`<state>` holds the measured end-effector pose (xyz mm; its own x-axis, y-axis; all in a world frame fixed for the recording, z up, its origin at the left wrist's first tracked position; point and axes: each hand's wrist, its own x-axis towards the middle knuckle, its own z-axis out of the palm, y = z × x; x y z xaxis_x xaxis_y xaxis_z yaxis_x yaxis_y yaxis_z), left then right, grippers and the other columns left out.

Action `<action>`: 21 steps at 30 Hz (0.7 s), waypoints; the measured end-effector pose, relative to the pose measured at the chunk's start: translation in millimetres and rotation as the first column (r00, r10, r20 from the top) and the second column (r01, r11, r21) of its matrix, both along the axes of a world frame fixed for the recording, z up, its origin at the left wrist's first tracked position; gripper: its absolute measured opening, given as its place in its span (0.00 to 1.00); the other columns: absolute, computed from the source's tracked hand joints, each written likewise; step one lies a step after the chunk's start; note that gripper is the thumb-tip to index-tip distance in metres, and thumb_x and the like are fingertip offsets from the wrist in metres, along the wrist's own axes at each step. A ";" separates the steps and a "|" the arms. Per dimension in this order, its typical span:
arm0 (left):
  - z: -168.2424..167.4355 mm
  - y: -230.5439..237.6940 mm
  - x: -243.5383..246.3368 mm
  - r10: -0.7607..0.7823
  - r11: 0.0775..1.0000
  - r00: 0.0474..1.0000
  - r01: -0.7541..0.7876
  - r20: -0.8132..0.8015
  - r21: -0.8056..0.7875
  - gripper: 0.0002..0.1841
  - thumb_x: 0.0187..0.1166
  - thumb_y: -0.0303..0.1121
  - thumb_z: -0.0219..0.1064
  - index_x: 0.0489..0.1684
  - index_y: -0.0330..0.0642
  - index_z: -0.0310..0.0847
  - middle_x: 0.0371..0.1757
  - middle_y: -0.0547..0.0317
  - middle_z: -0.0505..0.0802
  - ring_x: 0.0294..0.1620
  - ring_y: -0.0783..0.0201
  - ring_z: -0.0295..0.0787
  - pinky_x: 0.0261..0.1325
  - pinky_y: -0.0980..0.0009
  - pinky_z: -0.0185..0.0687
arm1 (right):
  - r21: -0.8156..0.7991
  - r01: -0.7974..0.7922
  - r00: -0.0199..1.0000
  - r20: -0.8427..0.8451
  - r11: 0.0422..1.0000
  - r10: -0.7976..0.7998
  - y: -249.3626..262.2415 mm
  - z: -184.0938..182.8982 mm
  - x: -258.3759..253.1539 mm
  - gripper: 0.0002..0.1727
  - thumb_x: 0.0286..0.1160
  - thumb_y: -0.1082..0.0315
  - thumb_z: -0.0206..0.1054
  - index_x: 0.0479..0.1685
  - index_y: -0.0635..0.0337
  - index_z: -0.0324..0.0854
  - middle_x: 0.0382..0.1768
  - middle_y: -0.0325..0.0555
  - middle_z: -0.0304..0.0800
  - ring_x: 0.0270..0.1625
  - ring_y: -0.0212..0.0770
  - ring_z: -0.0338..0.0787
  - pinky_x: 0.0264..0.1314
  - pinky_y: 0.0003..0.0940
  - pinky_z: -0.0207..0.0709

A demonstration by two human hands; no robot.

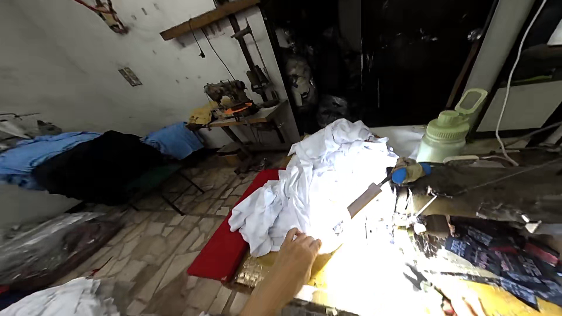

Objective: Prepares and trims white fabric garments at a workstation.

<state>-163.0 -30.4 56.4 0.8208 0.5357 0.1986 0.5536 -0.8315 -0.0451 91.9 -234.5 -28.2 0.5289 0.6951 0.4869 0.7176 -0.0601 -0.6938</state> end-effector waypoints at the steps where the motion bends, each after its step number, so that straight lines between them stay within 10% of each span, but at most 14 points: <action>1: 7.9 -20.0 -0.8 -0.074 0.997 0.997 0.074 0.029 -0.012 0.04 0.71 0.24 0.68 0.37 0.38 0.89 0.32 0.52 0.94 0.39 0.51 0.95 0.64 0.46 0.81 | -0.012 0.028 0.999 0.018 1.000 -0.028 0.3 4.0 9.9 0.17 0.77 0.69 0.66 0.55 0.76 0.87 0.48 0.71 0.88 0.47 0.52 0.89 0.55 0.36 0.83; 7: 19.5 -59.7 12.9 -0.255 0.837 0.949 0.313 0.187 -0.448 0.17 0.87 0.43 0.61 0.45 0.39 0.90 0.37 0.51 0.95 0.44 0.52 0.92 0.58 0.51 0.82 | -0.064 0.180 0.940 0.305 0.982 -0.153 2.0 10.3 65.1 0.21 0.73 0.66 0.60 0.59 0.67 0.89 0.59 0.73 0.86 0.64 0.78 0.83 0.64 0.76 0.69; 14: -3.0 25.1 74.0 -0.005 0.880 0.996 0.045 0.086 -0.473 0.12 0.78 0.30 0.70 0.54 0.34 0.90 0.62 0.41 0.91 0.69 0.45 0.83 0.78 0.50 0.71 | -0.254 -0.110 0.985 0.098 0.961 0.139 30.4 18.3 -9.8 0.16 0.77 0.65 0.63 0.48 0.67 0.92 0.41 0.61 0.95 0.45 0.61 0.96 0.50 0.60 0.86; 21: -20.8 53.0 78.4 -0.027 0.715 0.989 0.122 0.146 -0.688 0.11 0.81 0.29 0.66 0.54 0.34 0.88 0.47 0.45 0.92 0.49 0.57 0.88 0.57 0.59 0.81 | -0.259 -0.284 0.919 -0.348 0.923 0.185 69.0 16.0 -43.8 0.31 0.69 0.49 0.75 0.62 0.67 0.86 0.45 0.51 0.95 0.46 0.44 0.93 0.56 0.46 0.84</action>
